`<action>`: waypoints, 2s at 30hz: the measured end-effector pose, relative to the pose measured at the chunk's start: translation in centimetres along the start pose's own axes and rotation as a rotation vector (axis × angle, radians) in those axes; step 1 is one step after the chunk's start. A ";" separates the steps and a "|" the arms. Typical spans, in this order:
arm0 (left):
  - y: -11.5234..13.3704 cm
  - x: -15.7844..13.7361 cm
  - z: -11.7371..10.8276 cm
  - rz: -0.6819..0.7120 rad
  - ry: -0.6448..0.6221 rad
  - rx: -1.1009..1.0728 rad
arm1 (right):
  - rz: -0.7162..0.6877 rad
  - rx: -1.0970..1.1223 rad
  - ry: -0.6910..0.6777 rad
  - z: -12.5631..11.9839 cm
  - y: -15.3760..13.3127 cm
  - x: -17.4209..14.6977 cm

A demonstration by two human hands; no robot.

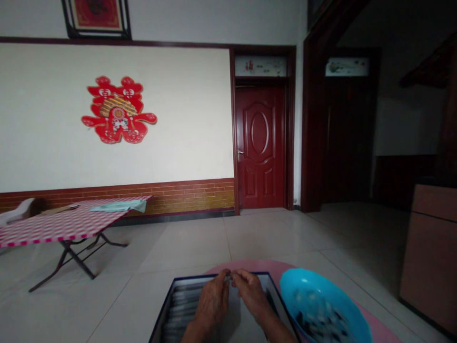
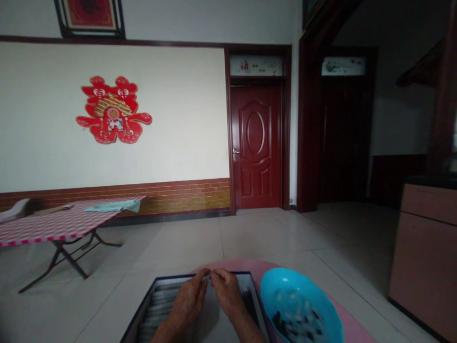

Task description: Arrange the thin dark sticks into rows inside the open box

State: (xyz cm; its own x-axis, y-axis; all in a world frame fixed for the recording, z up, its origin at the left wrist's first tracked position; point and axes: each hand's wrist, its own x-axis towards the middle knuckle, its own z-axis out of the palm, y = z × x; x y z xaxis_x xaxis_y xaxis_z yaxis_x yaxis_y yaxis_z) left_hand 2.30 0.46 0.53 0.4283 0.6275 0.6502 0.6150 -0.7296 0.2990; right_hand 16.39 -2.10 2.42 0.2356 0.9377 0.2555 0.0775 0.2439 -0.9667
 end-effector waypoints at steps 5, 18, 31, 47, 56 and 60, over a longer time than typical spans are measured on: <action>-0.9 -0.1 0.6 0.027 0.049 0.011 | -0.178 -0.073 0.013 0.0 0.1 -0.3; -1.4 0.3 0.5 0.070 0.081 -0.003 | -0.213 -0.391 0.097 -10.9 -3.1 2.7; -1.5 0.1 0.7 0.088 0.077 -0.027 | -0.067 -0.561 -0.122 -20.1 -0.4 -2.3; -0.6 0.3 0.4 0.044 0.056 -0.068 | -0.016 -0.456 -0.102 -17.7 -1.5 -1.6; -0.3 0.0 1.2 0.010 0.143 -0.044 | 0.116 0.086 0.021 -5.3 -4.3 1.6; -0.2 0.1 1.3 0.020 0.211 -0.003 | 0.215 0.330 0.012 -1.4 -2.7 1.3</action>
State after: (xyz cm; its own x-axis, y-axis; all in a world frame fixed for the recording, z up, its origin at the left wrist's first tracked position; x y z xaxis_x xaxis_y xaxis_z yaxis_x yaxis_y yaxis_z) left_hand 3.07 1.00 -0.37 0.2924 0.5424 0.7876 0.6055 -0.7425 0.2865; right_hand 17.87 -1.86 5.41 0.2242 0.9735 0.0448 -0.2897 0.1104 -0.9507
